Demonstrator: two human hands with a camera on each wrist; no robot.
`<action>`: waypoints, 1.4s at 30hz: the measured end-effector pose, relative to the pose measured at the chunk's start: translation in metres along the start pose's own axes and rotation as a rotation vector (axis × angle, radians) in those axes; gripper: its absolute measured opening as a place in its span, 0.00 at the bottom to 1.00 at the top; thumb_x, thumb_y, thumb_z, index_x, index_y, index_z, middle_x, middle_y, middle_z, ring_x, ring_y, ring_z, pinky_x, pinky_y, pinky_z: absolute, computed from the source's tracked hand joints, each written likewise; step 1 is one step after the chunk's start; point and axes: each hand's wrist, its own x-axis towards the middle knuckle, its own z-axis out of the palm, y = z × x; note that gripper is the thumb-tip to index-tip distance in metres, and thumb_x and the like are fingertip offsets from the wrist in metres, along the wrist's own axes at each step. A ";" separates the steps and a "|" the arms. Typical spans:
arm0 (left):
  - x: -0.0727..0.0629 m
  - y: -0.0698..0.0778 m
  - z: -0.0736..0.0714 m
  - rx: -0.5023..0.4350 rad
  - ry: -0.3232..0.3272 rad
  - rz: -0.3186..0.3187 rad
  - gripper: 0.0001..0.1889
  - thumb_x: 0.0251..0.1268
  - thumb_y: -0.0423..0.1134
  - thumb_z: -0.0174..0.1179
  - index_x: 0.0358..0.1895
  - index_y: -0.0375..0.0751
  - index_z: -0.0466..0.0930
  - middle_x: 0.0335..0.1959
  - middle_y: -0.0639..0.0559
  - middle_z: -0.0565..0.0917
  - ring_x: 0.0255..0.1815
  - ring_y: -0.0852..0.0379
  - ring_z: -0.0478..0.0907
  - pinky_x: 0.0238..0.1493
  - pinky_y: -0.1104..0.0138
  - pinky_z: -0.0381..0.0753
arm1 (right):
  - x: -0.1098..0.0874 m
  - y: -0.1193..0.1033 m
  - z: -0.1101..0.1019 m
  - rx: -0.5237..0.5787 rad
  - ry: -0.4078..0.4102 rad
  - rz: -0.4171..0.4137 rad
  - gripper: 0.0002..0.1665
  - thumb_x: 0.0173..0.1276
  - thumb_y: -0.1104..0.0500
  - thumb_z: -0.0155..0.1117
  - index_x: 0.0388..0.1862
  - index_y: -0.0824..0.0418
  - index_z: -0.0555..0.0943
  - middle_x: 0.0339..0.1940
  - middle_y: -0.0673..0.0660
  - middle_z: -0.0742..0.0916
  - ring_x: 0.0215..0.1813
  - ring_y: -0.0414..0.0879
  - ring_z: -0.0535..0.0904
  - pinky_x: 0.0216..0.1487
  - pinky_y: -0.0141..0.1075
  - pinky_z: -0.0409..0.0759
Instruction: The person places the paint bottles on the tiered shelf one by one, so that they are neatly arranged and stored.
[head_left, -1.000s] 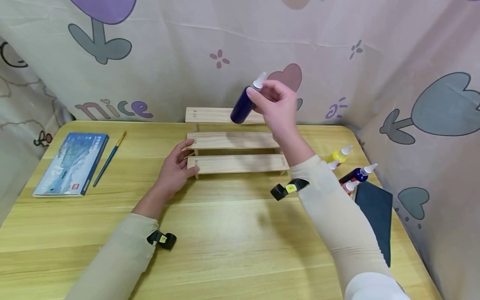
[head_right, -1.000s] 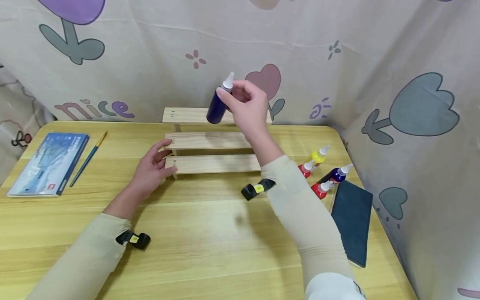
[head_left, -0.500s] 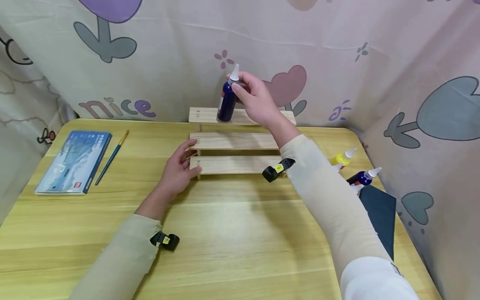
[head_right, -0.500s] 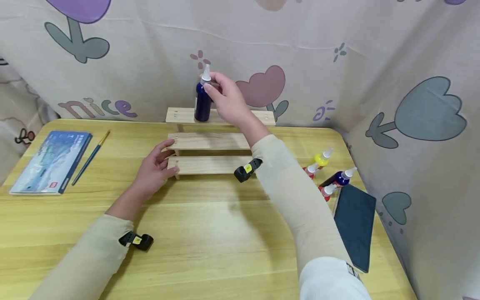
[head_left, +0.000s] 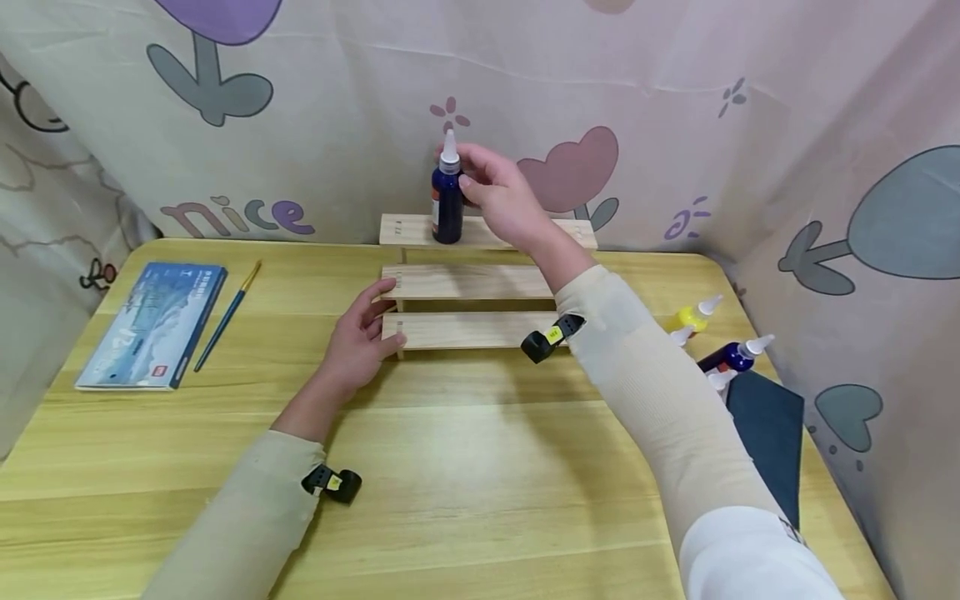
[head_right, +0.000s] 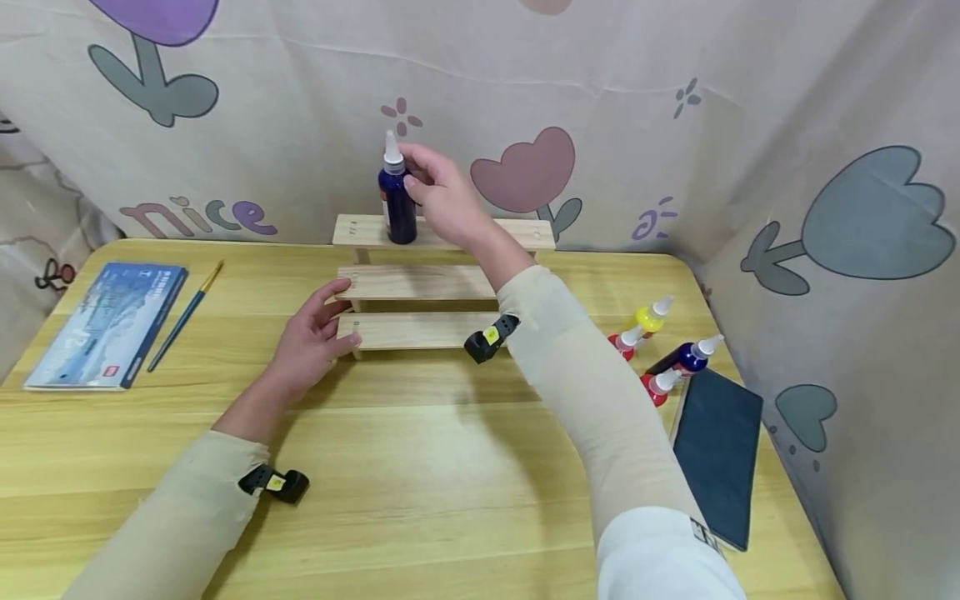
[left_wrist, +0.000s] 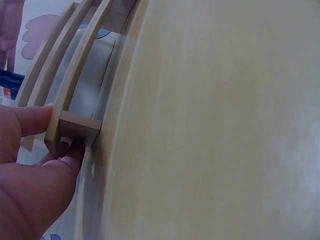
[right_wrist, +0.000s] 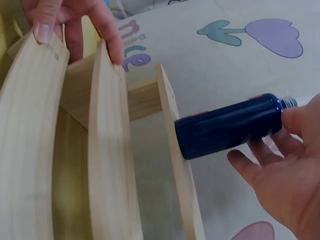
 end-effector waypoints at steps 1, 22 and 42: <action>0.000 0.000 0.000 0.002 0.001 0.000 0.44 0.59 0.10 0.56 0.76 0.51 0.62 0.71 0.37 0.65 0.70 0.41 0.65 0.58 0.66 0.76 | 0.000 0.000 0.001 0.004 0.012 0.002 0.22 0.79 0.70 0.47 0.69 0.68 0.72 0.55 0.62 0.82 0.55 0.51 0.81 0.59 0.37 0.77; -0.002 -0.006 0.002 -0.008 0.003 0.002 0.44 0.59 0.10 0.57 0.75 0.49 0.62 0.70 0.35 0.66 0.70 0.41 0.65 0.63 0.60 0.72 | 0.003 0.001 0.010 -0.271 0.203 0.076 0.15 0.65 0.55 0.74 0.49 0.58 0.85 0.44 0.50 0.88 0.46 0.44 0.84 0.51 0.35 0.79; -0.001 -0.004 -0.003 0.020 -0.006 -0.001 0.43 0.60 0.12 0.58 0.75 0.52 0.63 0.70 0.37 0.66 0.69 0.45 0.67 0.61 0.63 0.74 | 0.010 0.010 0.013 -0.088 0.007 -0.008 0.21 0.76 0.65 0.56 0.66 0.67 0.77 0.55 0.60 0.84 0.55 0.47 0.81 0.56 0.37 0.79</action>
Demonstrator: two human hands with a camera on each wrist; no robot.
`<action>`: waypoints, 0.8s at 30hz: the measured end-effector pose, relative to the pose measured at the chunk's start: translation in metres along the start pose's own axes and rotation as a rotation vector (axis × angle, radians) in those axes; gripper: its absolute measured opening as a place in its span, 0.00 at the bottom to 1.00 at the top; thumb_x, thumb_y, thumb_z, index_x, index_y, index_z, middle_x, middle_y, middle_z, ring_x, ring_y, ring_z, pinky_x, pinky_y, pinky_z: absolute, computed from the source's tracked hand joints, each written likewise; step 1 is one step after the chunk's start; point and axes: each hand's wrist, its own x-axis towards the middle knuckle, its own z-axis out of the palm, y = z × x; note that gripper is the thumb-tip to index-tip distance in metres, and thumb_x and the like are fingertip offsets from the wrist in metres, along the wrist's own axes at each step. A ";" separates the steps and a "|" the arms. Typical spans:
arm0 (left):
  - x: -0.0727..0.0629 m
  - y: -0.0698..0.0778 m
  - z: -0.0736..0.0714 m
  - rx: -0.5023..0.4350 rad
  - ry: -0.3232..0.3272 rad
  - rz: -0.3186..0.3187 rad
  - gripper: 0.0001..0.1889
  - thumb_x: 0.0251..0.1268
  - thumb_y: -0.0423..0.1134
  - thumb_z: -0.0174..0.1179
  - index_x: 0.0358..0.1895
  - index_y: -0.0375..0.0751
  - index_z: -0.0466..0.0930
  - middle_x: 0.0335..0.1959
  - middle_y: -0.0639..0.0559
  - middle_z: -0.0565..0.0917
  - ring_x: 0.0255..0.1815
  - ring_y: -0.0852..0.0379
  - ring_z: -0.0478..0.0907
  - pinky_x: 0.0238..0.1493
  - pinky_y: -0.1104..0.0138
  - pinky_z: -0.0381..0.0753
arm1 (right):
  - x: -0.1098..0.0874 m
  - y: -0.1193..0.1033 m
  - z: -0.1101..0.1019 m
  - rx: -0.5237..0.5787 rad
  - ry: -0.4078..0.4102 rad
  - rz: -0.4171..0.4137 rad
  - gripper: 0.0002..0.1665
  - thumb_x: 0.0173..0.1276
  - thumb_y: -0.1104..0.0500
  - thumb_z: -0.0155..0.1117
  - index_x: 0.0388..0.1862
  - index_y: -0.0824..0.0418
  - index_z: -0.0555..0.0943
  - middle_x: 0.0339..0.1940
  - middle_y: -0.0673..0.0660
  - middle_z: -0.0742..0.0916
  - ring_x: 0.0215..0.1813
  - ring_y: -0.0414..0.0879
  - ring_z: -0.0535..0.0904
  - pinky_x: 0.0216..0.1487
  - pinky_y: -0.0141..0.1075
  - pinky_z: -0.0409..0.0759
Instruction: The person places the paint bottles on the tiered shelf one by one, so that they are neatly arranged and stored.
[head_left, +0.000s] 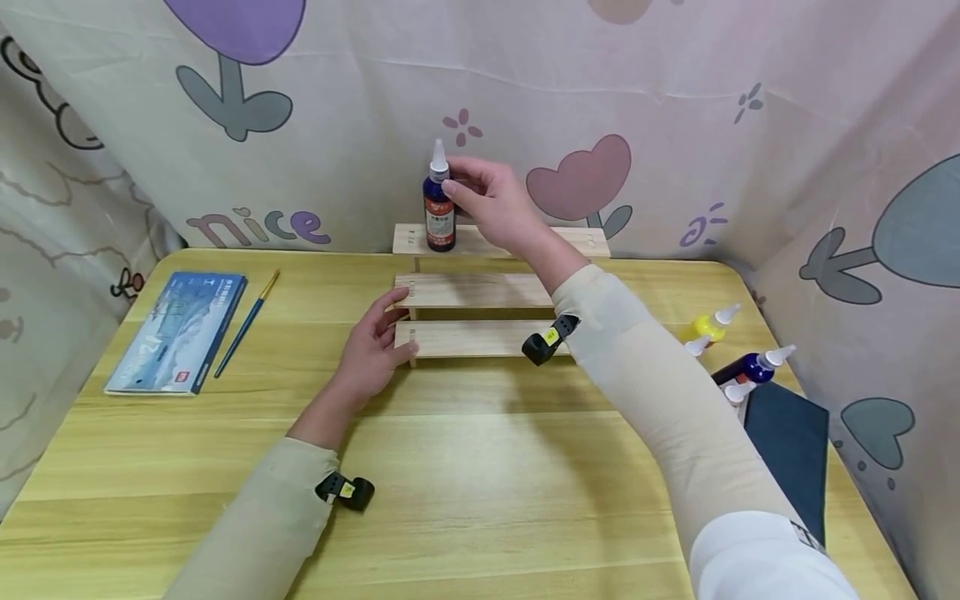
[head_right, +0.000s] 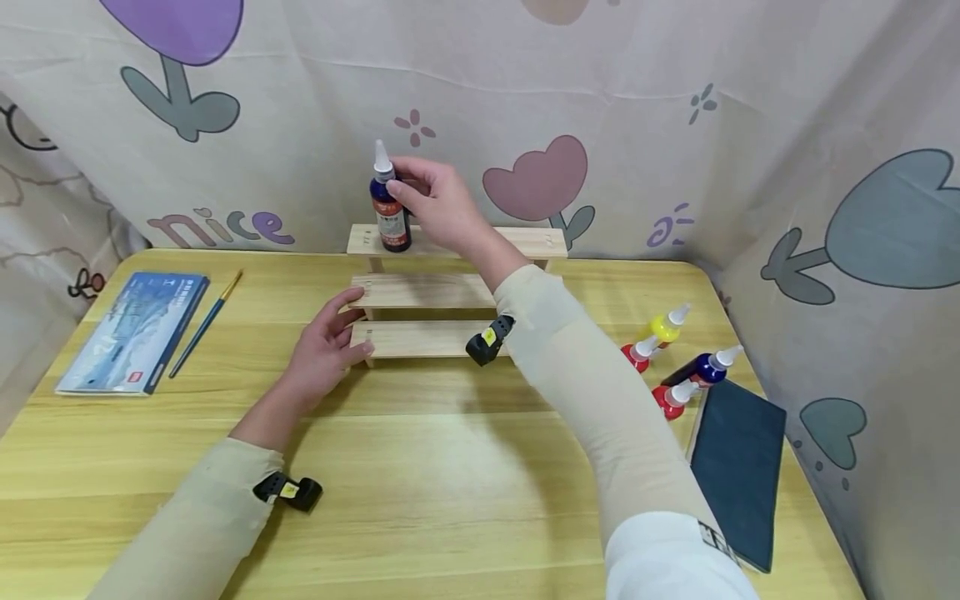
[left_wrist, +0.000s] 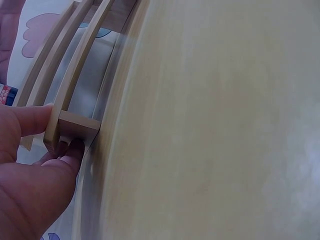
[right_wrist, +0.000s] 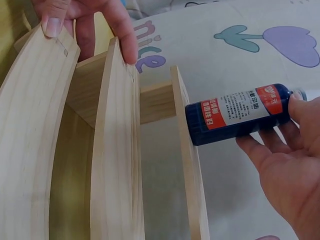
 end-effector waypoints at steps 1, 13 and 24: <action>0.000 0.000 0.000 0.001 -0.002 0.001 0.43 0.60 0.12 0.57 0.75 0.52 0.63 0.70 0.37 0.66 0.69 0.45 0.67 0.60 0.64 0.75 | 0.001 0.000 0.000 0.002 0.002 0.004 0.21 0.76 0.65 0.56 0.66 0.66 0.76 0.55 0.60 0.84 0.56 0.47 0.81 0.57 0.37 0.79; 0.001 0.001 0.002 0.023 0.008 -0.024 0.43 0.60 0.13 0.58 0.75 0.54 0.63 0.72 0.38 0.65 0.71 0.45 0.65 0.67 0.57 0.68 | -0.027 -0.004 -0.005 0.178 0.185 -0.012 0.27 0.78 0.61 0.55 0.74 0.65 0.68 0.70 0.59 0.76 0.69 0.45 0.70 0.64 0.33 0.72; -0.001 0.002 0.001 0.009 0.005 -0.029 0.43 0.61 0.12 0.57 0.76 0.52 0.62 0.72 0.37 0.64 0.71 0.42 0.65 0.64 0.60 0.72 | -0.129 -0.022 -0.013 0.044 0.291 -0.192 0.23 0.73 0.68 0.60 0.65 0.70 0.76 0.63 0.62 0.81 0.65 0.50 0.76 0.63 0.42 0.74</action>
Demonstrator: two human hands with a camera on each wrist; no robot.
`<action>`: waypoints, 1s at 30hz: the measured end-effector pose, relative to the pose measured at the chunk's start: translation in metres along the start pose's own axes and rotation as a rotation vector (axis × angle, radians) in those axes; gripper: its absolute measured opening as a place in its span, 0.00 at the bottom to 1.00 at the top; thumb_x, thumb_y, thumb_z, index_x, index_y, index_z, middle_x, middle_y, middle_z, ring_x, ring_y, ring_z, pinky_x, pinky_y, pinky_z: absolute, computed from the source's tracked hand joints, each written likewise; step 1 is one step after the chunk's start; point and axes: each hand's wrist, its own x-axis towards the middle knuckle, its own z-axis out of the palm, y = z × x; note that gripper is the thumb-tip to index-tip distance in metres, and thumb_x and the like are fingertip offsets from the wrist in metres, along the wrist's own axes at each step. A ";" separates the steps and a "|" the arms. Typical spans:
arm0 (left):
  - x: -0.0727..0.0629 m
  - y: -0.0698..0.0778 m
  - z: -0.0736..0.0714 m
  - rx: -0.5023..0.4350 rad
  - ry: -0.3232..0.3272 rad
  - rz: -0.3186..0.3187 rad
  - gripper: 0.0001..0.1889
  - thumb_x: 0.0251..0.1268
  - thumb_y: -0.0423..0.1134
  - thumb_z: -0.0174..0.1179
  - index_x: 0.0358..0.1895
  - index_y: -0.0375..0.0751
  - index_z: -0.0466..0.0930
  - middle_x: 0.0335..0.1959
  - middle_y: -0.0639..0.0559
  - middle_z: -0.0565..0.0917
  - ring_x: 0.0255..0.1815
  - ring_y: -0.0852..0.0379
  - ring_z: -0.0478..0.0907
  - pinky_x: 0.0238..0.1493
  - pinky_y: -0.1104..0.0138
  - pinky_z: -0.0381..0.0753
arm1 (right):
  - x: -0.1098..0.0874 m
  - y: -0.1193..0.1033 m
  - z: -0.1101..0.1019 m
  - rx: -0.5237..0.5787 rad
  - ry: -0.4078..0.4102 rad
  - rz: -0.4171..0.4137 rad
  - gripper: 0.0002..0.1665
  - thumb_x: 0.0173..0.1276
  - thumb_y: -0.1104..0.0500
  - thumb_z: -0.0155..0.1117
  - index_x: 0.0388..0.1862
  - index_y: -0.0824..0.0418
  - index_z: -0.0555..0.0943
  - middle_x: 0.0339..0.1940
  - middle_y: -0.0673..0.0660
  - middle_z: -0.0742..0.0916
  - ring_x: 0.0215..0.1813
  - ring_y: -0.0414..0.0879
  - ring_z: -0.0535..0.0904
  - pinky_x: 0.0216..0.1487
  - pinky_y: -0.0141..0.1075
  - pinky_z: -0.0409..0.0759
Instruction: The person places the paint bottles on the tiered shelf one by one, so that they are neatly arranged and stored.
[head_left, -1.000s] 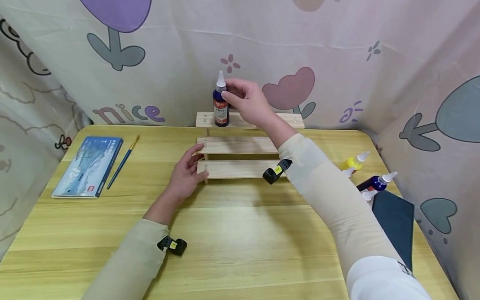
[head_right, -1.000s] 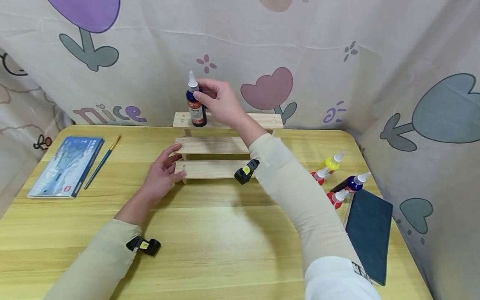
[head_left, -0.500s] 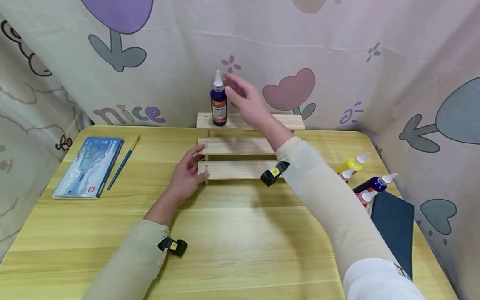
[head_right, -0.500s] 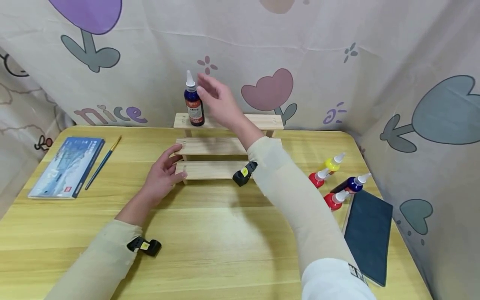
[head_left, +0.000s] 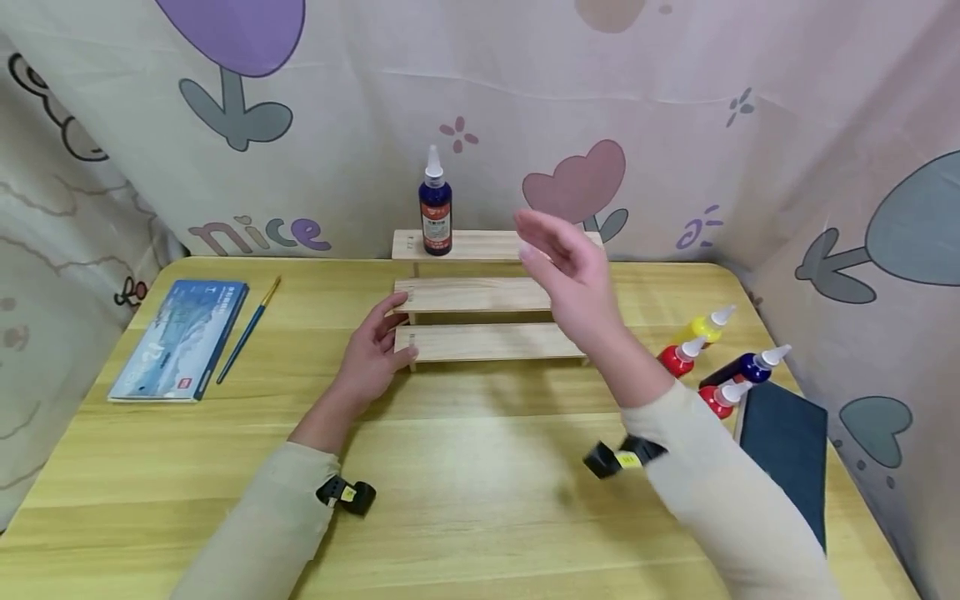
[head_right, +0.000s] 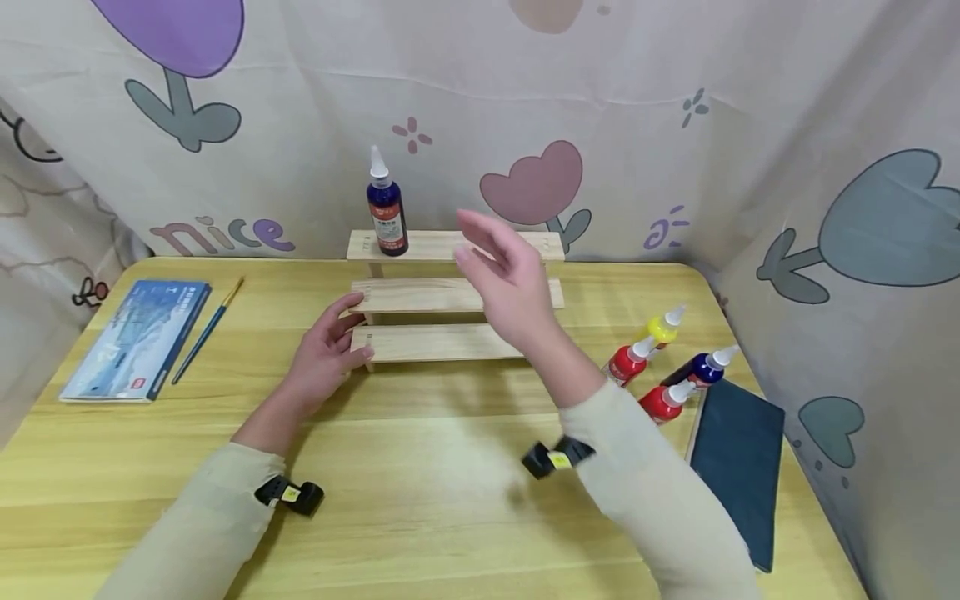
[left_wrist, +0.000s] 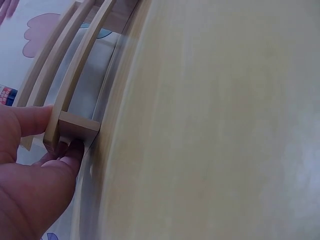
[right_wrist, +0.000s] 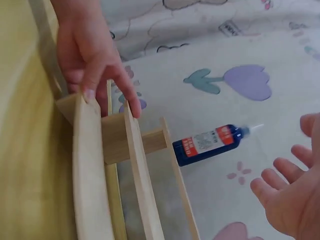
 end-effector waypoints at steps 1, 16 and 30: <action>0.000 0.000 0.001 0.003 -0.001 0.000 0.43 0.61 0.12 0.57 0.76 0.52 0.62 0.72 0.37 0.64 0.70 0.42 0.65 0.64 0.60 0.71 | -0.010 -0.003 -0.005 -0.024 0.008 -0.008 0.22 0.72 0.69 0.60 0.64 0.70 0.76 0.62 0.62 0.81 0.65 0.51 0.76 0.63 0.42 0.75; -0.003 -0.001 0.000 0.021 0.017 0.006 0.43 0.61 0.13 0.57 0.76 0.52 0.62 0.71 0.37 0.66 0.70 0.45 0.66 0.62 0.63 0.72 | -0.136 -0.027 -0.073 -0.120 0.140 -0.092 0.25 0.60 0.86 0.59 0.58 0.80 0.76 0.56 0.72 0.82 0.56 0.54 0.83 0.52 0.36 0.81; -0.001 -0.001 0.001 -0.001 0.003 0.019 0.43 0.61 0.11 0.56 0.76 0.49 0.61 0.71 0.35 0.65 0.70 0.42 0.66 0.58 0.67 0.76 | -0.217 -0.041 -0.129 -0.705 0.593 0.213 0.29 0.56 0.82 0.68 0.58 0.71 0.81 0.51 0.60 0.87 0.51 0.42 0.84 0.52 0.27 0.77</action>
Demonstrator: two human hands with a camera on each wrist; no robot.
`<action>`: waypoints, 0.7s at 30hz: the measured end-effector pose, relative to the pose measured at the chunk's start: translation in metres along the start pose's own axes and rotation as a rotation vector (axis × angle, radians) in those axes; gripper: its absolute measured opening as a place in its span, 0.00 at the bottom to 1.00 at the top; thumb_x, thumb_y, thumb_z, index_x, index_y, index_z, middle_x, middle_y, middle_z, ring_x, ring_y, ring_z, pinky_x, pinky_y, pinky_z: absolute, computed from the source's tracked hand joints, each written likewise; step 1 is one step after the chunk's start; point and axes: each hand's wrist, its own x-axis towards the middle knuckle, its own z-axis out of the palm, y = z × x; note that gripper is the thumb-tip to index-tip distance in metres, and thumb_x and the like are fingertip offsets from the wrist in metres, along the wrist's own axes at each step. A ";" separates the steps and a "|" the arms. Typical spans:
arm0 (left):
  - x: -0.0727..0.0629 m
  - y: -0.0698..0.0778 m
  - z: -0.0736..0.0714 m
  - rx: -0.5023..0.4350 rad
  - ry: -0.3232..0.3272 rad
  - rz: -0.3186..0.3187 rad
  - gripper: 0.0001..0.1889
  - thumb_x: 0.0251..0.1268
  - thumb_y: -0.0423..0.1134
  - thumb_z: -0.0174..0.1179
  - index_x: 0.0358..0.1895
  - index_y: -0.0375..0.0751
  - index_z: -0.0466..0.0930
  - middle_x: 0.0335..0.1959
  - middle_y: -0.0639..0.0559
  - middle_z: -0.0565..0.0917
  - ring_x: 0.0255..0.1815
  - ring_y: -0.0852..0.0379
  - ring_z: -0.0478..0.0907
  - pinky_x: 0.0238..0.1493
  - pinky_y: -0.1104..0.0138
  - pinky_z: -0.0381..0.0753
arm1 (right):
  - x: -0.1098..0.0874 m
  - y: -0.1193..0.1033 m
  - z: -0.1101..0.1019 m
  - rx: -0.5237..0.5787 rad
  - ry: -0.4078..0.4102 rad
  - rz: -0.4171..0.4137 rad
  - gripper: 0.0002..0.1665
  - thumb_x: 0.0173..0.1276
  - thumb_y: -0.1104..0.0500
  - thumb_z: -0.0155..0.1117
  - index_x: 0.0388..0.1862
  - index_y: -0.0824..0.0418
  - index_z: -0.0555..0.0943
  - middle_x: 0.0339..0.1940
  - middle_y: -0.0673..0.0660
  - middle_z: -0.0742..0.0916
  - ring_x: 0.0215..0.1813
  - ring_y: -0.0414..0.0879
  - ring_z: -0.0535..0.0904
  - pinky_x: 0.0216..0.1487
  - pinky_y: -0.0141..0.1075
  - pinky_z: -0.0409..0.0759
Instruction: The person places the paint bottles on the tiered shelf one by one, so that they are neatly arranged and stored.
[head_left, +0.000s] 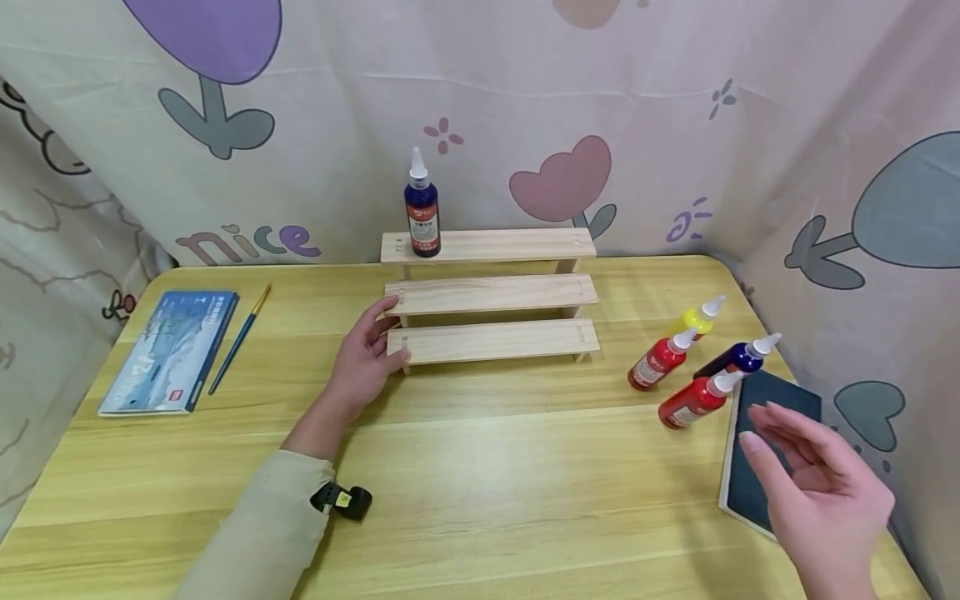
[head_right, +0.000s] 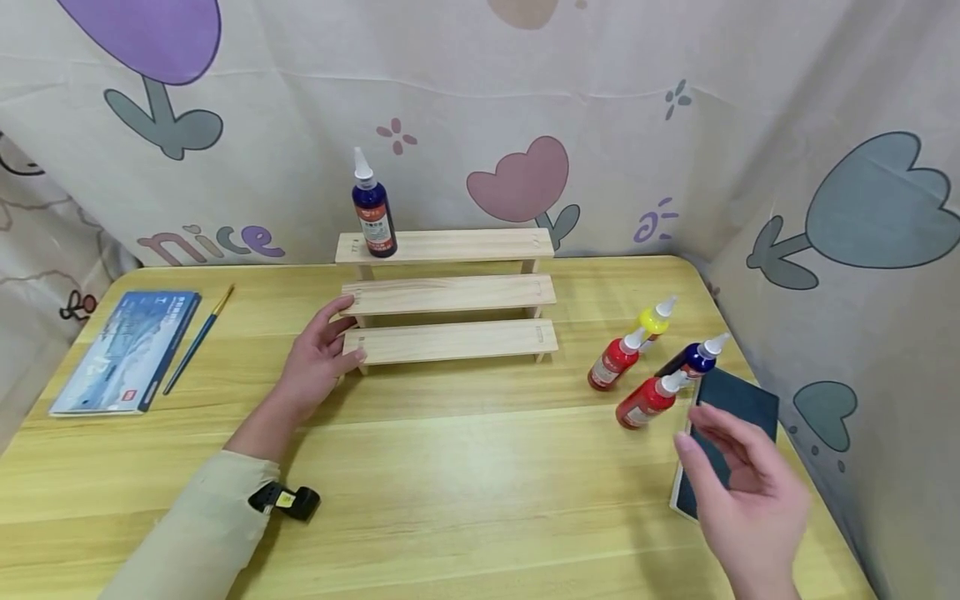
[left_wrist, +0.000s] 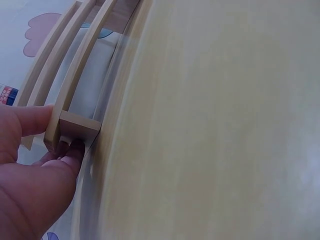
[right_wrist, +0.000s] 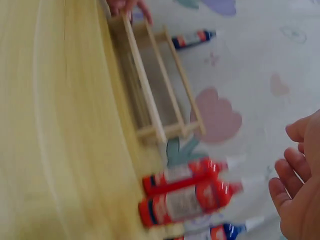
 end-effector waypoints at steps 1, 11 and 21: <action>0.000 0.000 0.000 0.001 0.000 0.001 0.43 0.61 0.11 0.56 0.76 0.49 0.61 0.71 0.35 0.65 0.70 0.42 0.66 0.58 0.67 0.76 | 0.001 0.005 -0.001 -0.021 0.025 0.008 0.29 0.56 0.81 0.69 0.59 0.70 0.81 0.52 0.60 0.86 0.51 0.42 0.83 0.53 0.26 0.77; 0.001 0.000 0.000 -0.014 0.004 0.006 0.42 0.61 0.12 0.56 0.76 0.50 0.61 0.71 0.36 0.66 0.70 0.42 0.66 0.57 0.68 0.77 | 0.028 0.043 -0.003 -0.011 -0.049 0.251 0.31 0.60 0.70 0.74 0.64 0.60 0.81 0.54 0.51 0.84 0.51 0.39 0.82 0.49 0.21 0.75; 0.001 -0.001 -0.001 -0.019 -0.008 0.013 0.43 0.61 0.11 0.55 0.76 0.49 0.61 0.71 0.36 0.65 0.70 0.41 0.65 0.55 0.69 0.77 | 0.044 0.055 0.008 -0.075 -0.275 0.120 0.27 0.66 0.63 0.72 0.64 0.65 0.79 0.54 0.46 0.81 0.48 0.31 0.80 0.45 0.20 0.76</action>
